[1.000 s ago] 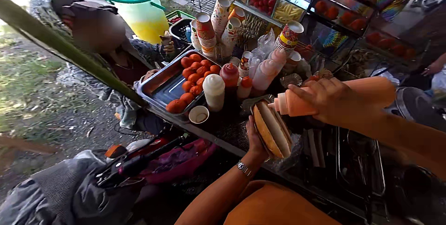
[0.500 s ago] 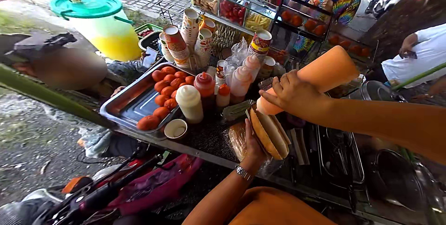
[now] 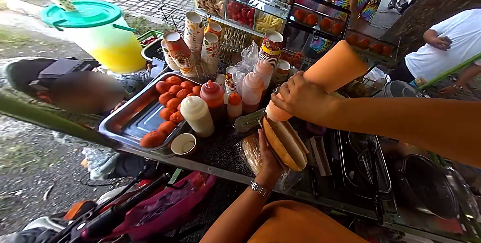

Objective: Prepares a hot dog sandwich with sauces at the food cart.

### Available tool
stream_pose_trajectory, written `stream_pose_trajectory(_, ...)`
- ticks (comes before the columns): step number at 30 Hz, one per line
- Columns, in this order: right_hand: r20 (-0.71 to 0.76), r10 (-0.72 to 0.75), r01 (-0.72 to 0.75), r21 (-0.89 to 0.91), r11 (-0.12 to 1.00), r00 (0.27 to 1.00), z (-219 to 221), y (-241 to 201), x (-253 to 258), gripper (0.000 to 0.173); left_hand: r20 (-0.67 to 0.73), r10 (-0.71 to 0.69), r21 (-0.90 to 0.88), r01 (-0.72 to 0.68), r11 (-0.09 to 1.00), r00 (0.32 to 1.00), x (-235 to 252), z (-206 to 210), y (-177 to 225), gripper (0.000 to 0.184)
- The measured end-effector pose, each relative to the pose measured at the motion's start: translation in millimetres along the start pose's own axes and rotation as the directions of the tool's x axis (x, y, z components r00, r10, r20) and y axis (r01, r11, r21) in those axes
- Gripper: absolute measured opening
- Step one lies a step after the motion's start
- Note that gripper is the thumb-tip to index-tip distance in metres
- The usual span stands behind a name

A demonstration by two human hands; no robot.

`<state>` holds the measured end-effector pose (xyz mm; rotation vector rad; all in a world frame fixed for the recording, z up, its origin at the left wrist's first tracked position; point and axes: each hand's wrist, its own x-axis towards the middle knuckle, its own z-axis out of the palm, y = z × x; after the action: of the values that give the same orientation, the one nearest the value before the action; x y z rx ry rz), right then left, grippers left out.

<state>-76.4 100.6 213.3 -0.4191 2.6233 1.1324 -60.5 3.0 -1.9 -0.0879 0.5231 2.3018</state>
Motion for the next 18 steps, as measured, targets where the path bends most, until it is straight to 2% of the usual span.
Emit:
stream_pose_trajectory(9,0.034,-0.003,0.002,0.039,0.999,0.999,-0.4,-0.8,-0.3,0.047,-0.028,0.011,0.007,-0.011,1.0,1.0,2.2,3.3,1.0,0.084)
stream_pose_trajectory(14,0.088,-0.075,0.073,0.027,0.997,0.993,-3.0,-7.4,-15.1,0.049,-0.044,0.063,0.007,-0.062,0.998,0.997,10.2,3.1,8.0,0.081)
stream_pose_trajectory(16,0.024,-0.107,0.105,0.04,0.994,0.994,3.7,-12.7,-24.2,0.047,-0.079,0.129,0.04,-0.126,0.991,0.989,13.8,4.9,11.4,0.076)
stream_pose_trajectory(18,-0.142,-0.099,0.104,0.025,0.994,0.985,19.9,-22.4,-33.7,0.039,-0.076,0.173,0.035,-0.171,0.985,0.982,18.5,3.1,14.4,0.074)
